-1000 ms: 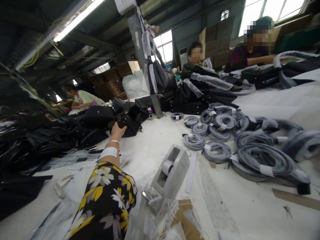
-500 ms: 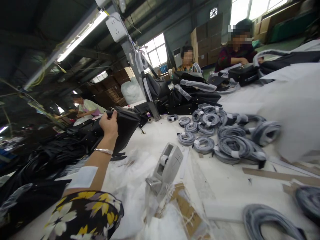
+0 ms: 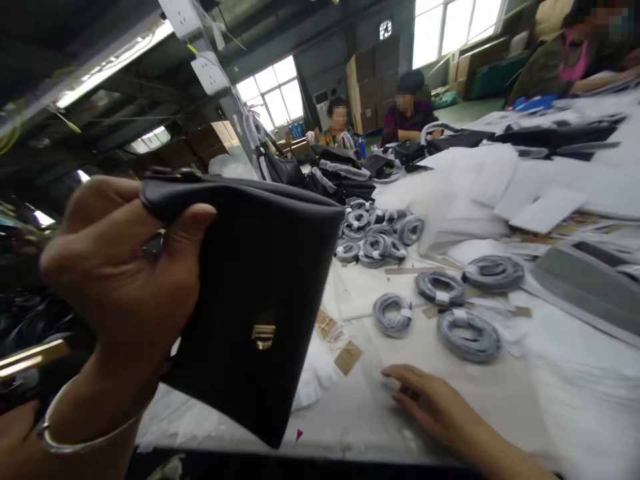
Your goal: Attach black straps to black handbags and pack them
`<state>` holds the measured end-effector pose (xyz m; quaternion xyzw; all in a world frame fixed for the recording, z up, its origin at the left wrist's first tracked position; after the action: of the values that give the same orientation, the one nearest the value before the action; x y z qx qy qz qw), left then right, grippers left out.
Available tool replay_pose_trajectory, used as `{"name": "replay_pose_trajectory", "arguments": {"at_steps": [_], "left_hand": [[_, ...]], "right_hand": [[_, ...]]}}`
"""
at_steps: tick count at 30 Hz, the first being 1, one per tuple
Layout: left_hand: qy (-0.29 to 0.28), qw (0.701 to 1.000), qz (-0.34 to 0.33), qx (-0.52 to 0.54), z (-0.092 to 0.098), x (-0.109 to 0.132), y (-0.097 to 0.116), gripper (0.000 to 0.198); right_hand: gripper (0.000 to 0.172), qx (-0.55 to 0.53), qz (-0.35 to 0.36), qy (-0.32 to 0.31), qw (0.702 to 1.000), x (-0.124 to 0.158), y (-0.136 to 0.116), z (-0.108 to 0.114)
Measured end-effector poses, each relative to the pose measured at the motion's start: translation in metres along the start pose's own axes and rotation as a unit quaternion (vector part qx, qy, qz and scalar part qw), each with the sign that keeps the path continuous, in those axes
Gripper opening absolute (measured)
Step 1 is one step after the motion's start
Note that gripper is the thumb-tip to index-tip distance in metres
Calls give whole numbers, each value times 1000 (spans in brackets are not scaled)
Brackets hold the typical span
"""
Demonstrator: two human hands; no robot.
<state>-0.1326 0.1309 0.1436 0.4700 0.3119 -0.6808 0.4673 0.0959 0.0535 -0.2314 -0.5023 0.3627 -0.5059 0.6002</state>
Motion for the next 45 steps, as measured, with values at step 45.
{"name": "replay_pose_trajectory", "arguments": {"at_steps": [45], "left_hand": [[-261, 882, -278, 276, -15, 328, 205, 21]], "right_hand": [[68, 215, 188, 264, 921, 79, -73, 101]]}}
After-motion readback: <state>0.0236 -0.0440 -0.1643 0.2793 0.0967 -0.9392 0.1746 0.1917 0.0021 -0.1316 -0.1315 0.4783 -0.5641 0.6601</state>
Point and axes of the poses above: each hand's wrist, its own x-axis away from the middle knuckle, its own z-axis out of the back of the hand, y = z × x, the point moved 7 cm from there along -x, towards the middle knuckle, and after that the axes turned 9 degrees about -x, right-handed, at the moved point
